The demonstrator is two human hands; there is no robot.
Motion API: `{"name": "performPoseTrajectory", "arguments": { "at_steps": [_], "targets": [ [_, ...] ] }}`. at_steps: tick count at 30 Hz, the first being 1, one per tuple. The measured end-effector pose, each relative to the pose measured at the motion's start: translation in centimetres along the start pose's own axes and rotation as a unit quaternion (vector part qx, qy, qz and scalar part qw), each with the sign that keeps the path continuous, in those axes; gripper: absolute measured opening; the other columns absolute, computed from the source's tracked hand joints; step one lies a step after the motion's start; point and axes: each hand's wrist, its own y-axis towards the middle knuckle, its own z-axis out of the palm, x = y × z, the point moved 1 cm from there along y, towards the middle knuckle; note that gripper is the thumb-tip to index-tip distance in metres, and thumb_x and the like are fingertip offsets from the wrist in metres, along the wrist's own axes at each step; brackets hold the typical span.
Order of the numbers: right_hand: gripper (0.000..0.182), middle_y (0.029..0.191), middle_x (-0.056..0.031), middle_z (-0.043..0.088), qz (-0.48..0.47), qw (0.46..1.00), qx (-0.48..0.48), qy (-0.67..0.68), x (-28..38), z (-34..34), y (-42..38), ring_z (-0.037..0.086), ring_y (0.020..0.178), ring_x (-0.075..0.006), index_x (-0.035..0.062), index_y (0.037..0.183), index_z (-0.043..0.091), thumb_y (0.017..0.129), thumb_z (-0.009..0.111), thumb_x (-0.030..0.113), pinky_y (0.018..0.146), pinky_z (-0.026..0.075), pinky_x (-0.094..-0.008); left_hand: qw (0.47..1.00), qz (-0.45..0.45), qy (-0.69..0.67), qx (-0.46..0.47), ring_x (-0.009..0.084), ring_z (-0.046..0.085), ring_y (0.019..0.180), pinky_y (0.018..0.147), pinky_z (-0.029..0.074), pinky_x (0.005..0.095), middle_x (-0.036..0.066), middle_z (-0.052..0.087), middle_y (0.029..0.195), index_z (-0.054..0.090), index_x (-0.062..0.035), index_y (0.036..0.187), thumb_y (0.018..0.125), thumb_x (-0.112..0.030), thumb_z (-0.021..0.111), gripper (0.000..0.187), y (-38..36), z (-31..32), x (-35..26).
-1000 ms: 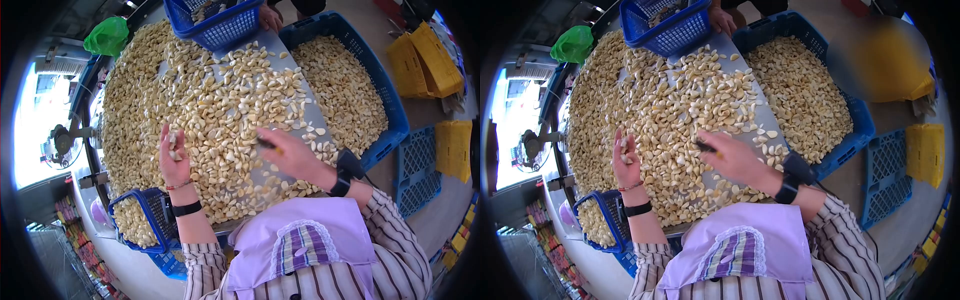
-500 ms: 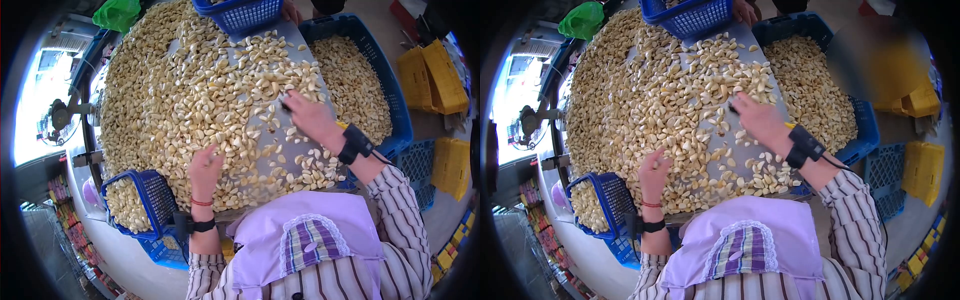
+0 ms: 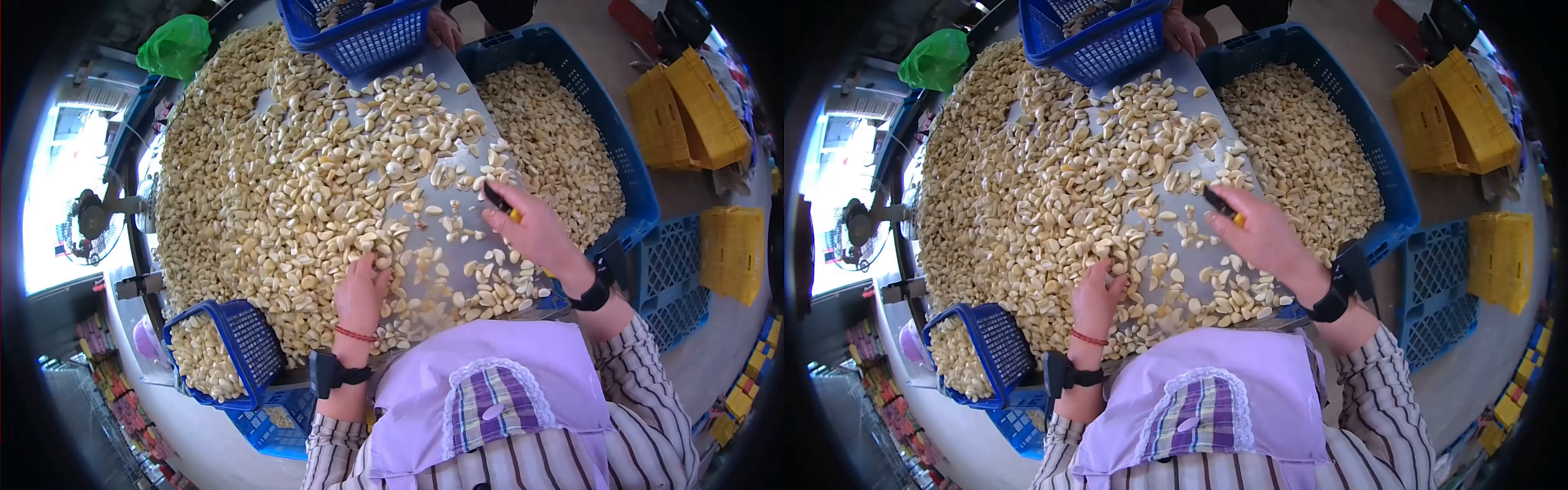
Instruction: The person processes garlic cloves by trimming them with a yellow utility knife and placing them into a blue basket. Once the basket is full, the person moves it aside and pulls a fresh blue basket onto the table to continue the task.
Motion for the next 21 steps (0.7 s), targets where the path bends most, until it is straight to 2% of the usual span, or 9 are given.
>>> {"name": "performPoseTrajectory", "arguments": {
  "at_steps": [4, 5, 6, 7, 9, 15, 18, 19, 21],
  "targets": [
    [0.048, 0.115, -0.0185, 0.061, 0.049, 0.987, 0.078, 0.131, 0.9, 2.8, -1.0, 0.061, 0.103, -0.0235, -0.0001, 0.126, 0.051, 0.09, 0.059, 0.029, 0.088, 0.046, -0.0319, 0.994, 0.095, -0.057, -0.021, 0.0199, 0.054, 0.053, 0.05, 0.045, 0.0295, 0.008, 0.059, 0.074, 0.06, -0.0041, 0.104, 0.081, -0.019, 0.069, 0.029, 0.3, -0.7, 1.2],
    [0.047, 0.116, -0.0186, 0.06, 0.068, 0.978, 0.109, 0.166, 1.2, 3.4, -1.2, 0.061, 0.103, -0.0228, 0.0, 0.126, 0.051, 0.09, 0.059, 0.03, 0.088, 0.046, -0.032, 0.96, -0.058, -0.268, 0.057, 0.0153, 0.049, 0.049, 0.045, 0.039, 0.0254, 0.005, 0.057, 0.072, 0.06, -0.0032, 0.102, 0.082, -0.017, 0.067, 0.025, 0.1, -1.0, 1.0],
    [0.049, 0.118, -0.0185, 0.06, 0.049, 0.975, 0.121, 0.177, 0.8, 4.4, -1.5, 0.061, 0.103, -0.0238, 0.0021, 0.13, 0.048, 0.09, 0.058, 0.03, 0.088, 0.046, -0.0324, 0.854, -0.207, -0.459, 0.129, 0.0107, 0.045, 0.045, 0.041, 0.034, 0.0214, 0.002, 0.056, 0.07, 0.06, -0.0023, 0.1, 0.084, -0.016, 0.066, 0.022, -0.1, -1.4, 0.5],
    [0.049, 0.118, -0.0185, 0.06, 0.048, 0.975, 0.122, 0.178, 1.1, 5.0, -1.7, 0.061, 0.103, -0.0238, 0.0021, 0.13, 0.048, 0.09, 0.058, 0.03, 0.088, 0.046, -0.0324, 0.855, -0.207, -0.458, 0.128, 0.0107, 0.045, 0.045, 0.041, 0.034, 0.0214, 0.002, 0.056, 0.07, 0.06, -0.0023, 0.1, 0.084, -0.016, 0.066, 0.022, -0.2, -2.1, -0.1],
    [0.054, 0.12, -0.0197, 0.059, -0.02, 0.97, 0.178, 0.165, 2.1, 6.1, -2.1, 0.061, 0.105, -0.0256, 0.0052, 0.135, 0.043, 0.09, 0.058, 0.03, 0.088, 0.046, -0.0332, 0.676, -0.244, -0.676, 0.16, 0.0017, 0.039, 0.045, 0.039, 0.028, 0.0157, -0.004, 0.051, 0.065, 0.06, -0.0035, 0.094, 0.086, -0.011, 0.063, 0.011, -0.7, -2.8, -1.4],
    [0.058, 0.118, -0.0227, 0.058, -0.056, 0.946, 0.269, 0.174, 4.2, 7.1, -2.6, 0.06, 0.102, -0.0363, 0.0142, 0.142, 0.035, 0.09, 0.056, 0.03, 0.084, 0.047, -0.0362, 0.624, -0.184, -0.733, 0.201, 0.0017, 0.037, 0.044, 0.039, 0.026, 0.0158, -0.002, 0.053, 0.066, 0.057, -0.0052, 0.089, 0.082, -0.005, 0.061, 0.008, -1.8, -2.4, -3.4],
    [0.058, 0.116, -0.0223, 0.06, -0.104, 0.941, 0.267, 0.179, 3.4, 7.4, -2.7, 0.063, 0.099, -0.0315, 0.0152, 0.142, 0.035, 0.09, 0.056, 0.03, 0.082, 0.048, -0.0353, 0.583, -0.122, -0.769, 0.232, 0.0041, 0.042, 0.049, 0.042, 0.03, 0.017, 0.002, 0.055, 0.074, 0.054, -0.0059, 0.087, 0.082, -0.006, 0.057, 0.006, -2.7, -1.9, -3.3],
    [0.056, 0.111, -0.0195, 0.062, -0.06, 0.94, 0.265, 0.204, 3.1, 7.1, -2.6, 0.064, 0.094, -0.026, 0.015, 0.141, 0.037, 0.091, 0.056, 0.03, 0.08, 0.048, -0.0336, 0.535, -0.081, -0.807, 0.237, 0.0049, 0.044, 0.052, 0.043, 0.031, 0.0172, 0.003, 0.055, 0.077, 0.053, -0.0061, 0.087, 0.083, -0.006, 0.055, 0.005, -2.7, -1.8, -3.5],
    [0.054, 0.106, -0.0166, 0.064, -0.013, 0.937, 0.261, 0.231, 2.8, 6.6, -2.4, 0.064, 0.089, -0.0205, 0.0148, 0.141, 0.038, 0.092, 0.056, 0.029, 0.079, 0.049, -0.0319, 0.545, -0.071, -0.811, 0.2, 0.0093, 0.041, 0.047, 0.044, 0.034, 0.0213, 0.006, 0.051, 0.07, 0.052, -0.0051, 0.092, 0.087, -0.014, 0.054, 0.011, -2.3, -2.1, -3.3]
  ]
}}
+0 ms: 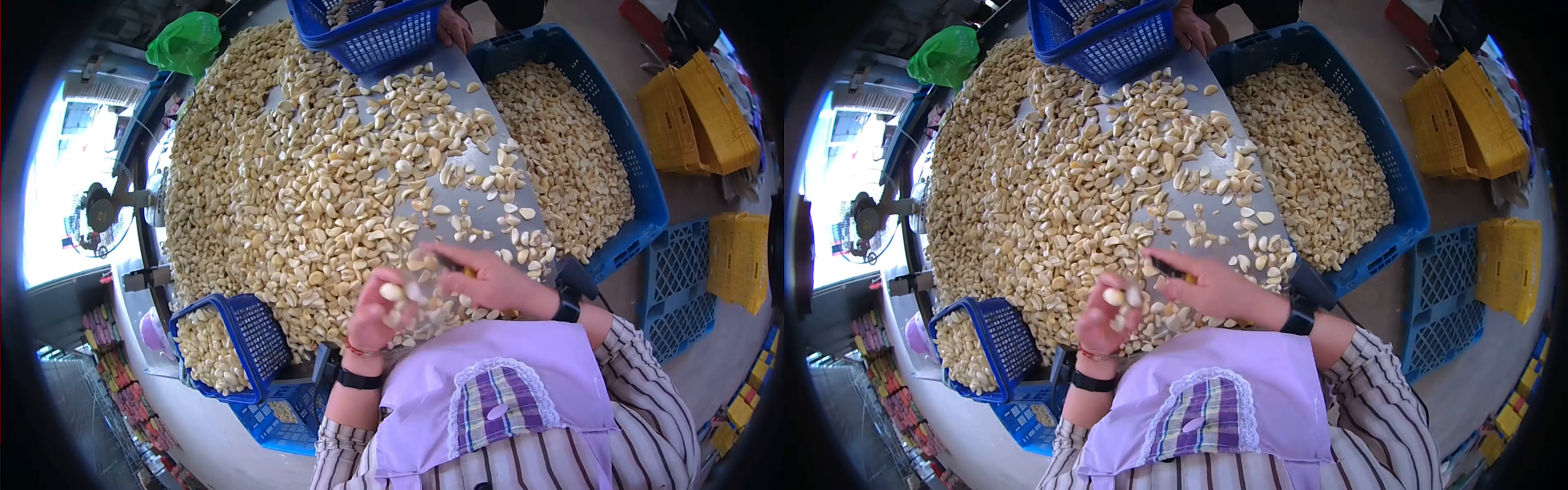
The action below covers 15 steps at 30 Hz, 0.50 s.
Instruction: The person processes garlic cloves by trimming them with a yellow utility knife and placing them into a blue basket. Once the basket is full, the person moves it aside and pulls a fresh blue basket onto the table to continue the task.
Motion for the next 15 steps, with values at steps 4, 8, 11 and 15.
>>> {"name": "performPoseTrajectory", "arguments": {
  "at_steps": [4, 8, 11, 15],
  "targets": [
    [0.05, 0.086, -0.0015, 0.061, 0.101, 0.983, -0.086, 0.127, 1.5, -1.7, 0.1, 0.056, 0.072, -0.0047, 0.0145, 0.14, 0.041, 0.094, 0.055, 0.027, 0.057, 0.047, -0.0199, 0.929, 0.017, 0.232, -0.286, 0.0129, 0.045, 0.048, 0.046, 0.04, 0.0282, 0.004, 0.053, 0.07, 0.061, -0.0048, 0.092, 0.084, -0.015, 0.062, 0.013, 2.1, -2.0, -3.2],
    [0.05, 0.083, 0.0002, 0.06, 0.108, 0.977, -0.112, 0.148, 0.4, -1.7, 0.3, 0.05, 0.059, -0.0016, 0.0151, 0.14, 0.042, 0.094, 0.055, 0.029, 0.044, 0.04, -0.0175, 0.523, 0.126, 0.826, -0.168, 0.0253, 0.059, 0.06, 0.055, 0.049, 0.0351, 0.008, 0.06, 0.079, 0.067, -0.0107, 0.094, 0.078, -0.023, 0.071, 0.021, 5.0, -4.0, -3.0],
    [0.05, 0.081, -0.0006, 0.06, 0.101, 0.974, -0.131, 0.152, 0.2, -2.1, -0.1, 0.046, 0.051, -0.0018, 0.0157, 0.139, 0.042, 0.093, 0.055, 0.029, 0.043, 0.039, -0.0173, 0.603, 0.126, 0.754, -0.227, 0.021, 0.06, 0.067, 0.06, 0.048, 0.0312, 0.009, 0.064, 0.083, 0.068, -0.0049, 0.089, 0.078, -0.021, 0.071, 0.019, 6.7, -4.7, -3.9],
    [0.045, 0.075, 0.0003, 0.057, 0.114, 0.959, -0.183, 0.187, 0.1, -2.8, -0.2, 0.043, 0.046, -0.001, 0.0138, 0.138, 0.043, 0.095, 0.052, 0.025, 0.044, 0.038, -0.0154, 0.572, 0.21, 0.746, -0.268, 0.0201, 0.06, 0.066, 0.06, 0.048, 0.0307, 0.009, 0.065, 0.085, 0.068, -0.0042, 0.094, 0.078, -0.02, 0.071, 0.023, 6.8, -5.1, -5.6]
  ]
}}
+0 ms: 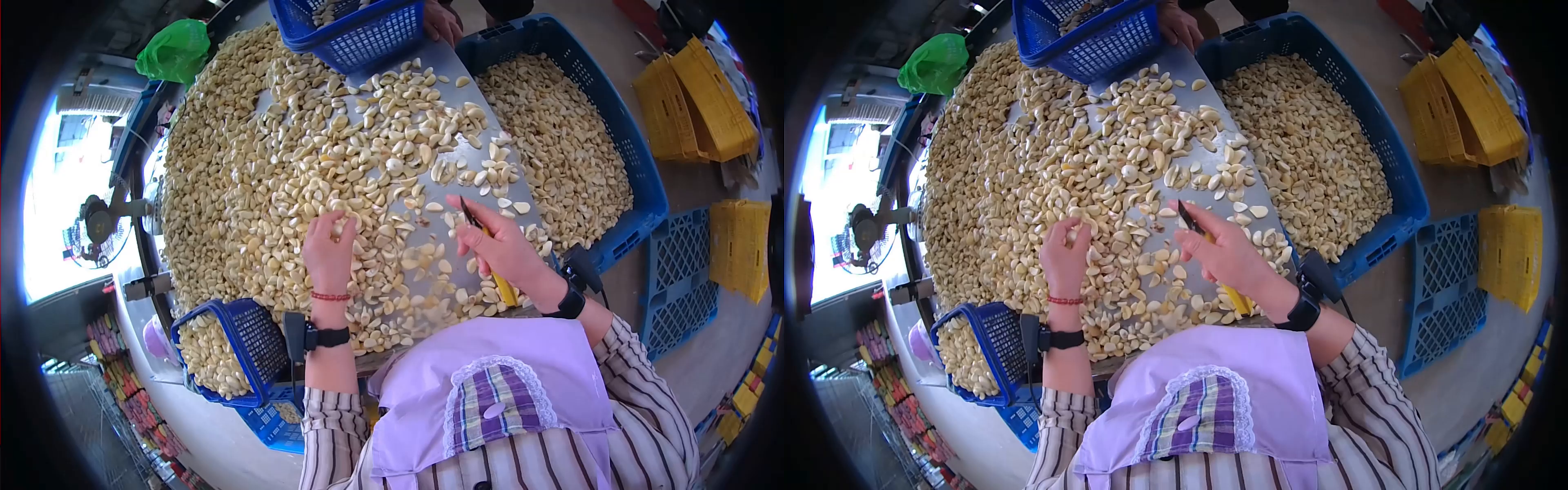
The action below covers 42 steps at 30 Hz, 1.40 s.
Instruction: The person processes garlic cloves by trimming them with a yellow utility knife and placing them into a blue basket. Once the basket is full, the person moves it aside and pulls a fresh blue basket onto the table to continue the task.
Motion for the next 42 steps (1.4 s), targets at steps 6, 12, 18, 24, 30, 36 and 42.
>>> {"name": "performPoseTrajectory", "arguments": {
  "at_steps": [6, 12, 18, 24, 30, 36, 42],
  "targets": [
    [0.047, 0.074, -0.0005, 0.058, -0.009, 0.999, -0.034, 0.016, -0.4, -0.4, 0.8, 0.044, 0.045, -0.0034, 0.0136, 0.136, 0.045, 0.092, 0.056, 0.028, 0.042, 0.039, -0.0185, 0.968, 0.11, 0.116, 0.191, 0.0248, 0.059, 0.062, 0.055, 0.049, 0.034, 0.008, 0.058, 0.08, 0.069, -0.0128, 0.099, 0.077, -0.018, 0.068, 0.023, -3.0, 0.4, -1.9],
    [0.047, 0.075, -0.0015, 0.058, 0.006, 1.0, -0.014, -0.004, -0.7, -0.1, 0.5, 0.044, 0.045, -0.0036, 0.0126, 0.135, 0.046, 0.092, 0.057, 0.028, 0.043, 0.039, -0.0186, 0.968, 0.111, 0.101, 0.199, 0.027, 0.059, 0.06, 0.054, 0.048, 0.0362, 0.007, 0.059, 0.081, 0.068, -0.0111, 0.099, 0.076, -0.02, 0.07, 0.024, -3.2, 1.3, -2.3],
    [0.047, 0.075, -0.0011, 0.057, -0.022, 0.997, -0.058, 0.035, -0.7, -1.0, 0.8, 0.043, 0.045, -0.0032, 0.0099, 0.134, 0.046, 0.093, 0.056, 0.028, 0.042, 0.037, -0.0183, 0.973, 0.066, 0.028, 0.219, 0.026, 0.064, 0.064, 0.057, 0.052, 0.0356, 0.009, 0.064, 0.09, 0.064, -0.0118, 0.103, 0.076, -0.022, 0.072, 0.03, -6.4, 3.4, -2.4],
    [0.041, 0.076, -0.0002, 0.055, -0.058, 0.99, -0.077, 0.101, -0.4, -1.4, 0.6, 0.043, 0.046, -0.0026, 0.0083, 0.133, 0.047, 0.095, 0.052, 0.024, 0.043, 0.036, -0.017, 0.894, 0.131, -0.242, 0.354, 0.0241, 0.06, 0.063, 0.058, 0.049, 0.0308, 0.01, 0.062, 0.085, 0.067, -0.0064, 0.101, 0.079, -0.01, 0.065, 0.022, -6.9, 3.9, -9.2],
    [0.037, 0.073, -0.0007, 0.054, -0.08, 0.975, -0.134, 0.157, -0.3, -3.1, 0.7, 0.042, 0.045, -0.0026, 0.0064, 0.129, 0.05, 0.096, 0.051, 0.023, 0.041, 0.035, -0.017, 0.982, 0.069, -0.056, 0.166, 0.0199, 0.058, 0.064, 0.057, 0.047, 0.028, 0.009, 0.058, 0.078, 0.069, -0.0072, 0.099, 0.08, -0.007, 0.064, 0.019, -2.2, 0.7, -5.1],
    [0.042, 0.075, -0.001, 0.056, -0.034, 0.991, -0.081, 0.102, -1.0, -1.7, 0.6, 0.046, 0.05, -0.0026, 0.009, 0.131, 0.049, 0.093, 0.056, 0.027, 0.041, 0.037, -0.0176, 0.977, 0.131, 0.0, 0.17, 0.0151, 0.054, 0.058, 0.051, 0.043, 0.0262, 0.004, 0.057, 0.074, 0.069, -0.0095, 0.098, 0.081, -0.009, 0.064, 0.018, -2.0, 3.4, -2.2],
    [0.058, 0.105, -0.0101, 0.061, -0.086, 0.991, 0.018, -0.103, -0.5, 0.2, -0.5, 0.059, 0.076, -0.009, 0.008, 0.139, 0.039, 0.09, 0.061, 0.027, 0.065, 0.048, -0.0239, 0.801, -0.305, -0.422, 0.295, 0.0039, 0.047, 0.049, 0.043, 0.033, 0.0182, -0.001, 0.058, 0.068, 0.066, -0.0018, 0.092, 0.085, -0.011, 0.063, 0.012, -3.4, 1.6, -4.8]
  ]
}}
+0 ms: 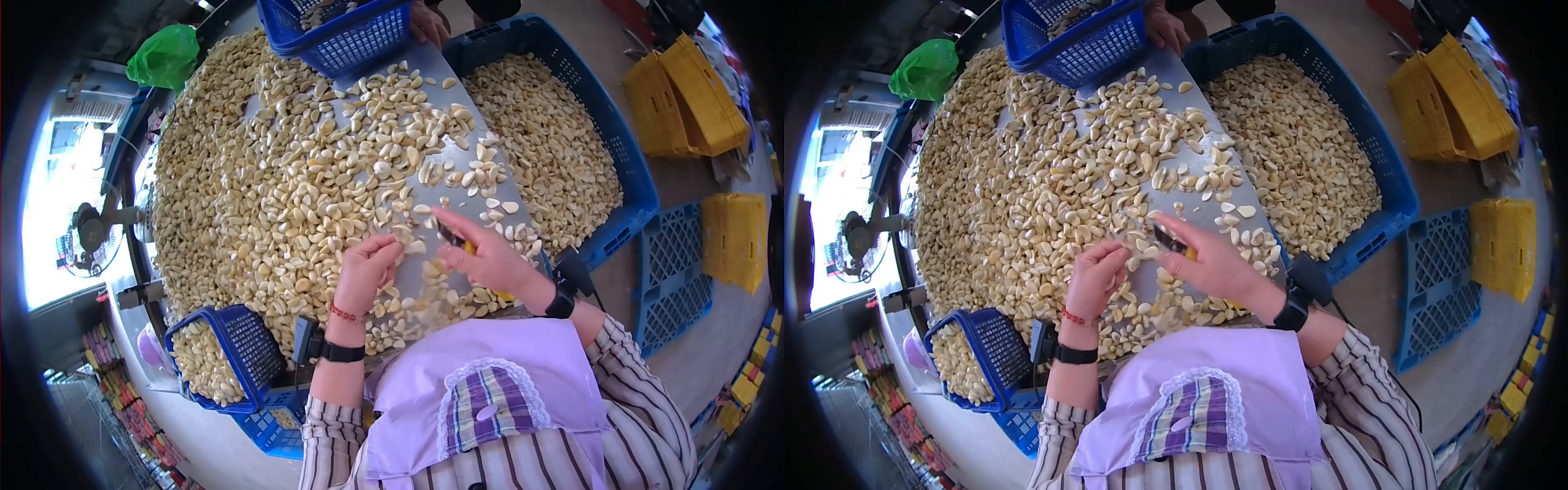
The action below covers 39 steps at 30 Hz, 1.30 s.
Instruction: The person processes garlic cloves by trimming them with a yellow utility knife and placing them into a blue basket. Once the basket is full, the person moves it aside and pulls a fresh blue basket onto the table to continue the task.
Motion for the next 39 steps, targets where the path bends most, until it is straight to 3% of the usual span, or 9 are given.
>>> {"name": "performPoseTrajectory", "arguments": {
  "at_steps": [7, 11, 15, 21, 25, 29, 33, 37, 39],
  "targets": [
    [0.063, 0.118, -0.0104, 0.057, -0.019, 0.994, 0.11, -0.018, 0.0, 1.5, 0.0, 0.057, 0.082, -0.0089, 0.0115, 0.144, 0.032, 0.089, 0.06, 0.022, 0.073, 0.048, -0.0257, 0.957, 0.269, 0.106, -0.009, 0.0027, 0.053, 0.063, 0.051, 0.04, 0.0167, -0.001, 0.061, 0.082, 0.065, -0.0018, 0.09, 0.081, -0.001, 0.065, 0.009, -2.5, 1.7, -0.5],
    [0.062, 0.097, -0.0032, 0.059, 0.074, 0.99, 0.124, 0.003, 1.2, 2.1, -0.2, 0.053, 0.067, -0.0051, 0.0192, 0.145, 0.032, 0.089, 0.058, 0.02, 0.054, 0.045, -0.0206, 0.961, 0.266, 0.067, -0.023, 0.0068, 0.055, 0.071, 0.063, 0.045, 0.0209, -0.001, 0.061, 0.08, 0.066, -0.0015, 0.091, 0.08, -0.003, 0.067, 0.011, -3.1, 2.1, 0.2],
    [0.052, 0.073, 0.0022, 0.054, 0.155, 0.976, 0.128, 0.079, 0.9, 2.6, 0.0, 0.044, 0.052, -0.0022, 0.0182, 0.142, 0.038, 0.093, 0.054, 0.018, 0.046, 0.036, -0.0178, 0.992, 0.021, -0.121, 0.043, 0.0053, 0.052, 0.057, 0.048, 0.039, 0.0183, 0.001, 0.059, 0.08, 0.06, -0.0065, 0.089, 0.082, -0.004, 0.064, 0.009, -4.2, 2.0, 0.7],
    [0.048, 0.071, 0.0022, 0.053, 0.093, 0.984, 0.049, 0.144, -0.1, 2.1, 0.3, 0.042, 0.046, -0.0025, 0.0123, 0.142, 0.036, 0.096, 0.049, 0.016, 0.042, 0.035, -0.0163, 0.907, 0.195, -0.355, -0.118, 0.0067, 0.051, 0.069, 0.052, 0.042, 0.018, 0.001, 0.056, 0.086, 0.057, -0.0098, 0.094, 0.083, -0.016, 0.055, 0.012, -9.1, -6.8, -1.2],
    [0.049, 0.07, 0.0009, 0.052, 0.092, 0.973, 0.026, 0.21, -0.8, 1.4, 1.1, 0.043, 0.045, -0.0034, 0.013, 0.142, 0.036, 0.096, 0.051, 0.022, 0.042, 0.037, -0.0153, 0.811, 0.322, -0.096, -0.479, 0.0038, 0.049, 0.06, 0.05, 0.038, 0.0147, -0.001, 0.056, 0.075, 0.057, -0.008, 0.098, 0.088, -0.013, 0.058, 0.011, -15.2, -20.6, -2.6],
    [0.047, 0.069, 0.0004, 0.052, 0.117, 0.972, 0.043, 0.201, -0.8, 2.1, 1.4, 0.043, 0.045, -0.0033, 0.014, 0.141, 0.038, 0.096, 0.052, 0.022, 0.041, 0.037, -0.0156, 0.757, 0.127, 0.275, -0.579, 0.0157, 0.059, 0.082, 0.073, 0.049, 0.0278, 0.006, 0.063, 0.087, 0.063, -0.0017, 0.102, 0.087, -0.016, 0.062, 0.021, -18.7, -31.3, -0.2],
    [0.046, 0.069, 0.0006, 0.052, 0.125, 0.973, 0.037, 0.19, -1.2, 2.2, 1.4, 0.043, 0.044, -0.0035, 0.0139, 0.14, 0.039, 0.096, 0.051, 0.021, 0.04, 0.038, -0.0161, 0.491, 0.181, 0.591, -0.614, 0.0326, 0.049, 0.116, 0.099, 0.038, 0.0406, 0.018, 0.057, 0.12, 0.066, -0.002, 0.104, 0.08, -0.016, 0.069, 0.028, -19.0, -25.4, -1.9],
    [0.043, 0.07, 0.0007, 0.052, 0.131, 0.967, -0.006, 0.22, -1.1, 1.8, 1.4, 0.043, 0.042, -0.0039, 0.0131, 0.138, 0.041, 0.097, 0.049, 0.019, 0.038, 0.038, -0.017, 0.654, 0.31, 0.54, -0.431, 0.0356, 0.045, 0.12, 0.101, 0.034, 0.0453, 0.021, 0.051, 0.127, 0.06, 0.0004, 0.113, 0.079, -0.016, 0.07, 0.039, -15.6, -15.9, 0.5],
    [0.041, 0.07, 0.0008, 0.051, 0.125, 0.965, -0.015, 0.231, -1.1, 1.7, 1.4, 0.044, 0.042, -0.0041, 0.0127, 0.137, 0.042, 0.097, 0.048, 0.019, 0.037, 0.038, -0.0172, 0.699, 0.165, 0.531, -0.45, 0.0343, 0.048, 0.117, 0.103, 0.034, 0.0429, 0.023, 0.052, 0.124, 0.043, 0.0063, 0.129, 0.082, -0.019, 0.069, 0.059, -13.6, -13.1, 5.2]
  ]
}}
